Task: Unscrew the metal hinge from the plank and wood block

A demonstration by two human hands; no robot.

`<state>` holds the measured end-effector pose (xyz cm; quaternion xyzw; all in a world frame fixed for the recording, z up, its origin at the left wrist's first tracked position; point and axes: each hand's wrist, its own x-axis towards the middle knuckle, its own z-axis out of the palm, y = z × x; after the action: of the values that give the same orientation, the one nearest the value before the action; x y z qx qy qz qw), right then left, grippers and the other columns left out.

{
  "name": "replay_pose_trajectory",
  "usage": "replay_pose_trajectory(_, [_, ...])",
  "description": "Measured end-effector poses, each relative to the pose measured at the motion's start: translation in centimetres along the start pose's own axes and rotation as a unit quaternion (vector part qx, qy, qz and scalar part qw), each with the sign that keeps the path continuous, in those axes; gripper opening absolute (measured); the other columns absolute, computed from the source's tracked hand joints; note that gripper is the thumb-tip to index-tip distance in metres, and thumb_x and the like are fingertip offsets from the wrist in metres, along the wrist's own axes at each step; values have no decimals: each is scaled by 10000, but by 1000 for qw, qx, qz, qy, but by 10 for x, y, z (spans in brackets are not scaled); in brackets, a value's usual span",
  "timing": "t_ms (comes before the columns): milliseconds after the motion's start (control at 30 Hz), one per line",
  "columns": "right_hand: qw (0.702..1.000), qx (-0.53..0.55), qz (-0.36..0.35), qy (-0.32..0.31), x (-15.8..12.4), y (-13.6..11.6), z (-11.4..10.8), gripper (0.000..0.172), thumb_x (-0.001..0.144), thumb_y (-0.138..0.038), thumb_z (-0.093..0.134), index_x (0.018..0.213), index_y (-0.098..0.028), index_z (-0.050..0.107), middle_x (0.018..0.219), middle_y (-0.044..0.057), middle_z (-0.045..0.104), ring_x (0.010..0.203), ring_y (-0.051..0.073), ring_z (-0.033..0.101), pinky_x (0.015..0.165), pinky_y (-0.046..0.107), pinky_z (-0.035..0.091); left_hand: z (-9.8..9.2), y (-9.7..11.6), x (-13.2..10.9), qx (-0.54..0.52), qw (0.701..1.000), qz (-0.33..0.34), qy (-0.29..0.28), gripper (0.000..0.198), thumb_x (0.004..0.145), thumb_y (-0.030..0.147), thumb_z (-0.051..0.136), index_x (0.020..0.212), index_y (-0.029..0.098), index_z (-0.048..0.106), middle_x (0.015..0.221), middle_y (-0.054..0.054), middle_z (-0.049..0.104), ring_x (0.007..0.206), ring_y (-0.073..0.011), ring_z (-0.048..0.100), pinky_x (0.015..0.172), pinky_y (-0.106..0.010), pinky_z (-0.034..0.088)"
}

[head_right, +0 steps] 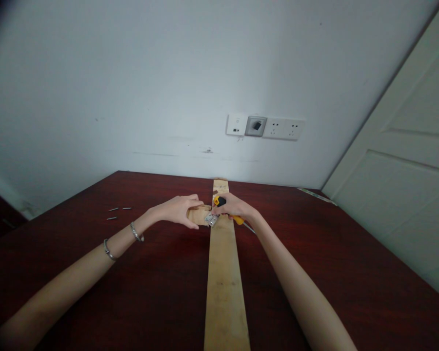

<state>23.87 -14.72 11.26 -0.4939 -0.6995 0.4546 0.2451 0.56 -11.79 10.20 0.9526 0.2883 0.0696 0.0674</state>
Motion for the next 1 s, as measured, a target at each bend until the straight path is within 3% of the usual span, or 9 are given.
replay_pose_trajectory(667, [991, 129, 24, 23, -1, -3, -2, 244, 572, -263, 756, 660, -148, 561, 524, -42, 509, 423, 37, 400, 322, 153, 274, -2, 6, 1, 9, 1000, -5, -8, 690, 672, 610, 678, 1212, 202, 543, 1038, -53, 531, 853, -198, 558, 710, -275, 418])
replay_pose_trajectory(833, [985, 172, 11, 24, -4, -6, -6, 312, 567, -298, 785, 733, -153, 564, 547, -44, 526, 425, 36, 393, 324, 150, 270, 2, 5, 2, 8, 999, -18, -27, 743, 667, 599, 687, 1274, 210, 508, 1097, -65, 517, 875, -210, 569, 706, -279, 421])
replay_pose_trajectory(1000, [980, 195, -6, 34, -7, -13, -5, 339, 567, -297, 802, 755, -155, 559, 575, -35, 541, 448, 40, 402, 324, 145, 266, -3, -10, -7, -17, 998, -52, 13, 810, 687, 622, 651, 1335, 176, 459, 1198, -97, 428, 933, -209, 540, 811, -307, 430])
